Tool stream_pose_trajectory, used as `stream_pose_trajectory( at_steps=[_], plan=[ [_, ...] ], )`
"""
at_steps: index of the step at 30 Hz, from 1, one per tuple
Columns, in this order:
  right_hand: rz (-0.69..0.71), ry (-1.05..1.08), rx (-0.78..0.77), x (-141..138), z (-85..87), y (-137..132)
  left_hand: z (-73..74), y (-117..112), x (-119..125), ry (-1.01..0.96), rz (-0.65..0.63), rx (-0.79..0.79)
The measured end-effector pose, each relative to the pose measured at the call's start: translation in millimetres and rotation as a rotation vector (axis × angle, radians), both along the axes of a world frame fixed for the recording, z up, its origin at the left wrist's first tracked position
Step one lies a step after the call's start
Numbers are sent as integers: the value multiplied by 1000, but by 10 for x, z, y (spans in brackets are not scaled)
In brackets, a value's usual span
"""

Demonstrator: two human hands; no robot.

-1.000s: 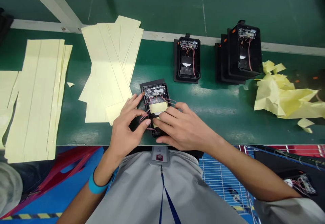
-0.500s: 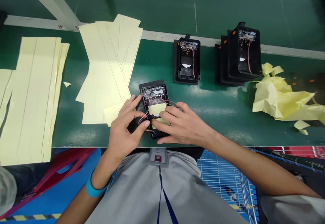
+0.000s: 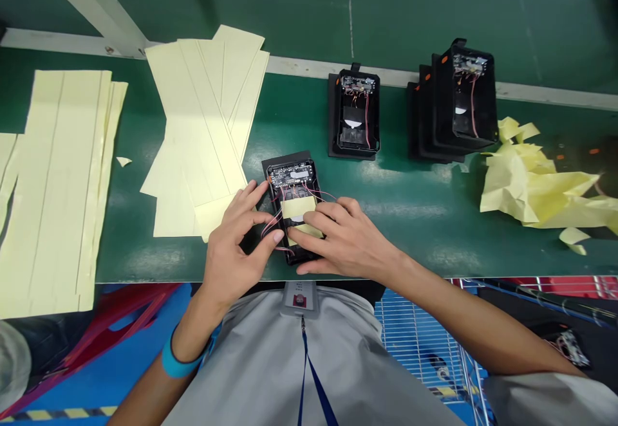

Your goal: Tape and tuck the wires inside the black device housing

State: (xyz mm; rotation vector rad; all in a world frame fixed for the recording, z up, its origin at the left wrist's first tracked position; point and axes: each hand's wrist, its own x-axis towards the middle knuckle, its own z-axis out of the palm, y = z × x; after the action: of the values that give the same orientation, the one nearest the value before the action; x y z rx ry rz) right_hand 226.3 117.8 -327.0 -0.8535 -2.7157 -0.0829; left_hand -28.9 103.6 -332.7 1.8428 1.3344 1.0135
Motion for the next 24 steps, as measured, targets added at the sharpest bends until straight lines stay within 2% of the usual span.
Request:
stream_pose_trajectory(
  at_steps=[24],
  plan=[
    [-44, 38, -6, -17, -36, -31, 2, -6, 0, 10, -1, -9]
  ],
)
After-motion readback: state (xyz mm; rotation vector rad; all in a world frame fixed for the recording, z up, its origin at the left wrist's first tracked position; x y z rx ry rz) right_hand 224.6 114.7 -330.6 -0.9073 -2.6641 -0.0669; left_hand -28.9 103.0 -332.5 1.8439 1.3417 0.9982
